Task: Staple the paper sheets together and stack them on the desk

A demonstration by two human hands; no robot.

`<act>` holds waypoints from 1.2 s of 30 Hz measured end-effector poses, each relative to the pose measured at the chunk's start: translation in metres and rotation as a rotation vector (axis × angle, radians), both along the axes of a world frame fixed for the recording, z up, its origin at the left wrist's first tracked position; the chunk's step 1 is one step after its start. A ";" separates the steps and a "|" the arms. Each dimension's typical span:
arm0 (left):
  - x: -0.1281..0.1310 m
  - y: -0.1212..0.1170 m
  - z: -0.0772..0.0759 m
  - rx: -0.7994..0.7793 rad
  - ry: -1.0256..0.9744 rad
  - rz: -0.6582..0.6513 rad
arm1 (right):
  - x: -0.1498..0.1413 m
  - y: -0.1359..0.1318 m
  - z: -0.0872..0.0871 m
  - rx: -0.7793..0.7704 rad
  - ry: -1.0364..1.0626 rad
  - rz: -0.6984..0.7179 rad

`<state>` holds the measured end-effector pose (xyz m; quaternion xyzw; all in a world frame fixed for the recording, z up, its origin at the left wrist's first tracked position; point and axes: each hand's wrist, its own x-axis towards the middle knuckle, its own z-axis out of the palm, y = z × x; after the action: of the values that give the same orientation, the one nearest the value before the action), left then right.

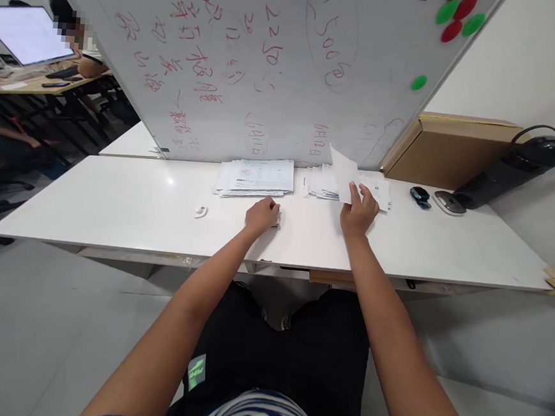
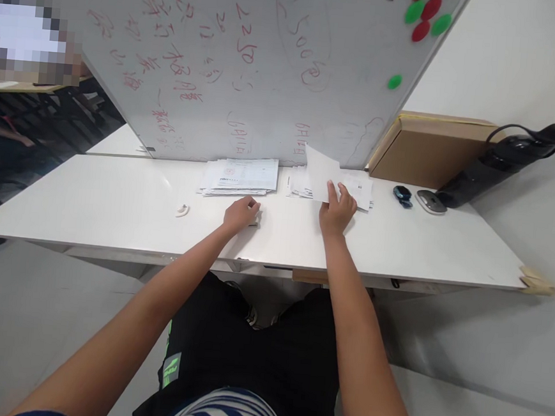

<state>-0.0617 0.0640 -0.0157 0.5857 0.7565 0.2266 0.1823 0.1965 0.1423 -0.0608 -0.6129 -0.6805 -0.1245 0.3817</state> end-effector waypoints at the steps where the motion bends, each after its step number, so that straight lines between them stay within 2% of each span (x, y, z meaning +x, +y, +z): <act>1: 0.001 0.000 -0.001 0.000 0.011 0.001 | 0.000 0.000 0.000 0.007 0.005 0.008; 5: 0.005 -0.001 0.000 0.039 0.157 -0.060 | 0.000 -0.002 0.003 -0.011 0.000 0.032; 9: 0.003 0.005 0.012 0.121 0.388 -0.357 | 0.001 -0.003 0.007 -0.046 0.005 0.029; 12: 0.008 0.021 0.028 0.143 0.402 -0.558 | 0.003 -0.002 0.008 -0.050 0.036 0.033; 16: 0.041 0.057 0.037 0.069 0.428 -0.663 | 0.003 -0.001 0.007 -0.038 0.079 0.002; 20: 0.095 0.097 0.025 0.096 0.530 -0.756 | 0.004 0.002 0.009 -0.025 0.137 -0.066; 24: 0.144 0.127 0.006 0.162 0.545 -0.775 | 0.006 0.008 0.011 0.070 0.279 -0.104; 27: 0.165 0.138 -0.005 0.172 0.576 -0.749 | 0.009 0.011 0.010 0.140 0.356 -0.072; 32: 0.174 0.136 -0.012 0.191 0.662 -0.716 | 0.011 0.013 0.009 0.118 0.365 -0.089; 36: 0.170 0.134 -0.005 0.161 0.686 -0.666 | 0.010 0.013 0.009 0.108 0.349 -0.098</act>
<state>0.1082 0.1976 -0.0206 0.8491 0.5246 0.0073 -0.0609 0.2067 0.1554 -0.0514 -0.6362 -0.5656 -0.0712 0.5199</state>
